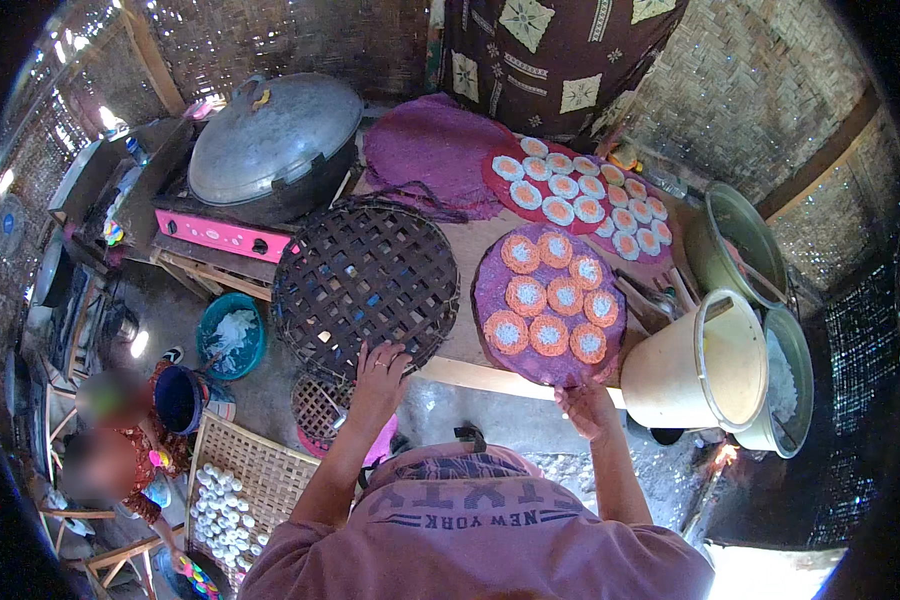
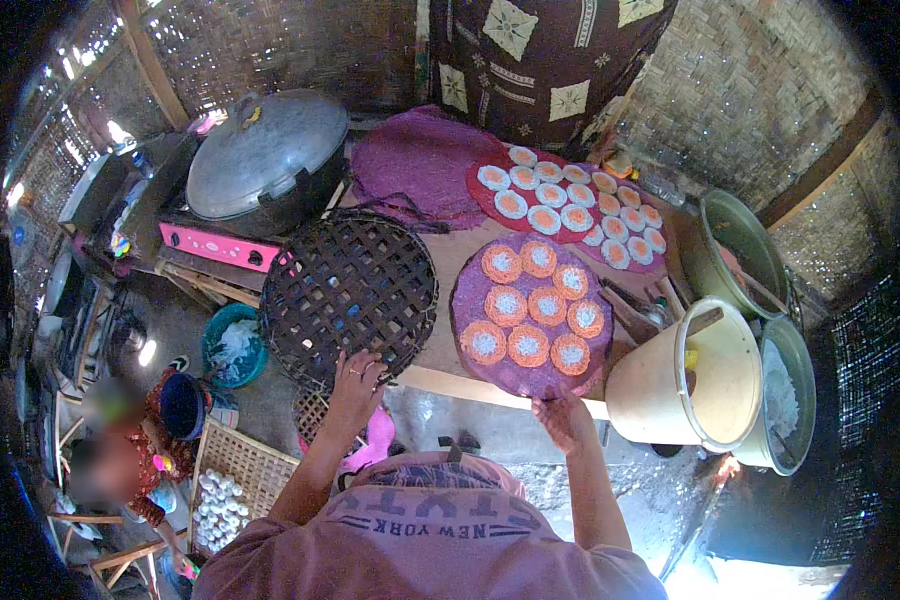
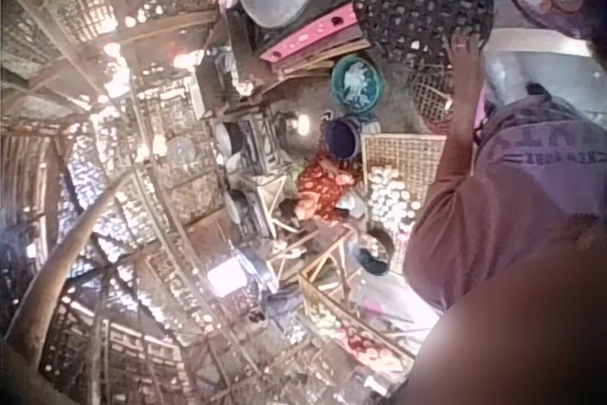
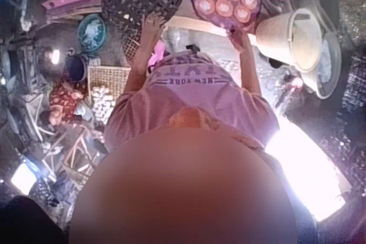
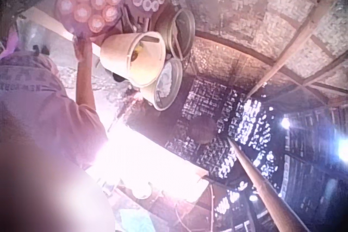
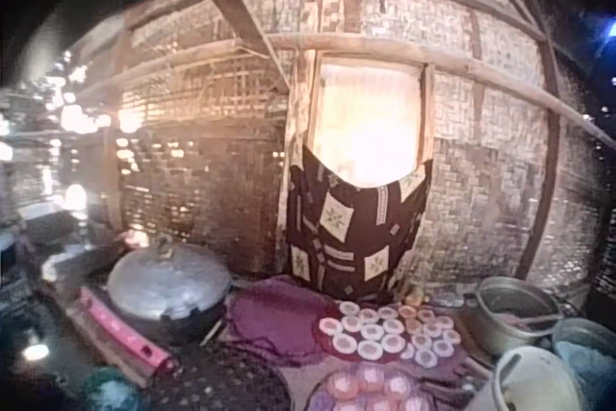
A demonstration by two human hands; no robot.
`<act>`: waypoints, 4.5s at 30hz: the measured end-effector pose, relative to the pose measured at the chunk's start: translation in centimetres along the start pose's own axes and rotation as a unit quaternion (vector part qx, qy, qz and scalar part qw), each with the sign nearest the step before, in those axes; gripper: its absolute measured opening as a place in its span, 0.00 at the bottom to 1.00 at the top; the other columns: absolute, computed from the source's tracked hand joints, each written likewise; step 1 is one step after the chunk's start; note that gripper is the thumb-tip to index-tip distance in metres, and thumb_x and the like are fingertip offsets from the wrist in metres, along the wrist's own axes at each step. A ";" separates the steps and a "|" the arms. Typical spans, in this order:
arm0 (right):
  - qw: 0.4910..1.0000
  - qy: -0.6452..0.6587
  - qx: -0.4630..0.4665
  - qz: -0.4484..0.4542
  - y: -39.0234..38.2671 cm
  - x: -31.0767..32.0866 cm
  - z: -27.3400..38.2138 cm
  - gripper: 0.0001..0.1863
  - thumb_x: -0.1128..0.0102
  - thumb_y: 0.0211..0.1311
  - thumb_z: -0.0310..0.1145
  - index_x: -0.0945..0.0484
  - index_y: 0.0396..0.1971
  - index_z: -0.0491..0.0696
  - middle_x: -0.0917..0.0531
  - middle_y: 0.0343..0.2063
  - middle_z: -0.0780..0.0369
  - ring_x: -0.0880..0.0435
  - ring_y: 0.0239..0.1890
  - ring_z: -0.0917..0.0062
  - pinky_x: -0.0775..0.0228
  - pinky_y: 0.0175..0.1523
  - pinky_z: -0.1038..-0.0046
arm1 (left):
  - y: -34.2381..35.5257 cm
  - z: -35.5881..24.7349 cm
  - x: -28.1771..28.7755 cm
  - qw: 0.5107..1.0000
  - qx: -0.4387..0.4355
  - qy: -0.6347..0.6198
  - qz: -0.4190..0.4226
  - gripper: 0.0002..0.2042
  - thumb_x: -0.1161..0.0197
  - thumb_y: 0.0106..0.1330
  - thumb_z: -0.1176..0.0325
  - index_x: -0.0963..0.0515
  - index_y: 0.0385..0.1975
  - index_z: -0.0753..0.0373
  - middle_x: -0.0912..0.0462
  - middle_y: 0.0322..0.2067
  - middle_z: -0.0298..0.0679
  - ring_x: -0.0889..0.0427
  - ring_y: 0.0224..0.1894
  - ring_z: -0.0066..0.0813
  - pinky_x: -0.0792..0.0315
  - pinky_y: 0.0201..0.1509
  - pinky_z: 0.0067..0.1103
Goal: The person scoops pink and white dough into a wooden mold, presses it, and flips the mold to release round decorated cakes onto a purple mat. They repeat this process, arranging the finished cakes and occasionally adjusting the mold and mats.
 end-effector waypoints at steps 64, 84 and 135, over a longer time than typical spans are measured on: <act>0.712 -0.665 0.214 0.063 18.1 -21.3 -0.7 0.16 0.32 0.51 0.37 0.23 0.31 0.40 0.18 0.23 0.58 0.19 0.26 0.72 0.28 0.33 0.71 | -6.0 18.7 6.3 0.894 0.337 -0.129 -0.265 0.24 0.28 0.47 0.69 0.24 0.48 0.59 0.33 0.61 0.43 0.35 0.61 0.44 0.41 0.64 0.34; 0.461 -0.717 0.507 0.127 29.1 -34.8 9.3 0.11 0.40 0.54 0.36 0.20 0.36 0.47 0.20 0.40 0.54 0.22 0.44 0.57 0.29 0.49 0.60 | -2.9 15.3 9.2 0.895 0.299 -0.057 -0.327 0.22 0.35 0.56 0.73 0.31 0.51 0.64 0.31 0.55 0.53 0.33 0.60 0.51 0.41 0.64 0.37; 0.520 -0.586 0.601 -0.156 23.4 -27.8 42.3 0.09 0.44 0.58 0.34 0.21 0.30 0.43 0.18 0.27 0.49 0.17 0.33 0.57 0.27 0.38 0.61 | 43.2 1.7 6.9 0.929 0.069 -0.331 -0.152 0.09 0.35 0.59 0.65 0.20 0.30 0.65 0.17 0.25 0.34 0.23 0.27 0.17 0.29 0.34 0.19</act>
Point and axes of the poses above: each hand's wrist, its own y-axis towards the middle knuckle, its own x-axis out of the back of the hand, z = x × y, the point moved 7 cm from there along y, towards the middle knuckle
